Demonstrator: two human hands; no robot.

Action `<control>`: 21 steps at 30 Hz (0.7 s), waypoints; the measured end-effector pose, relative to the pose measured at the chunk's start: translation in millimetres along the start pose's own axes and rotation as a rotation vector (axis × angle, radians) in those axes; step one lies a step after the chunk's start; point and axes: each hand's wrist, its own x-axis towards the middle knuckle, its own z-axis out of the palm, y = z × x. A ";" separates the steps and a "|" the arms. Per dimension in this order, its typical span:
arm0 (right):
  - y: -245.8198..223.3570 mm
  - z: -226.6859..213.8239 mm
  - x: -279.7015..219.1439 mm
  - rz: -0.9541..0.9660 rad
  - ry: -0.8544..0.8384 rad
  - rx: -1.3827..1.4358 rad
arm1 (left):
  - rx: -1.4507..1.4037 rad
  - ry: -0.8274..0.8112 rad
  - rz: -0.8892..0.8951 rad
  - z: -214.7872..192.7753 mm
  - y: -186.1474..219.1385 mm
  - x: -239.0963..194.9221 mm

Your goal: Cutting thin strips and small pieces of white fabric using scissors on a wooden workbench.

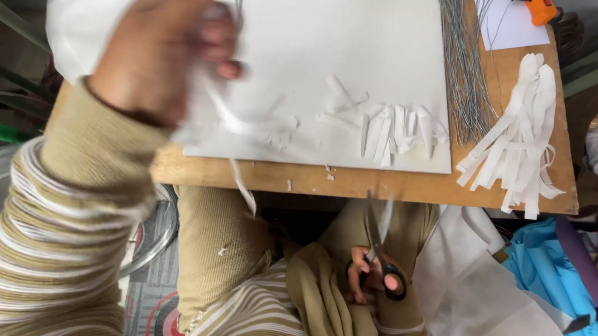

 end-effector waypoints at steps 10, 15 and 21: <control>28.4 -6.4 -50.3 -0.444 0.033 0.224 | -0.302 -0.572 -0.030 260.7 -120.0 40.1; 28.2 -5.8 -58.8 -0.470 0.064 0.169 | 0.127 -0.286 -0.376 343.1 -196.4 113.9; 25.1 -8.5 -74.2 -0.474 0.088 0.171 | -0.016 -0.058 -0.748 389.2 -200.8 139.3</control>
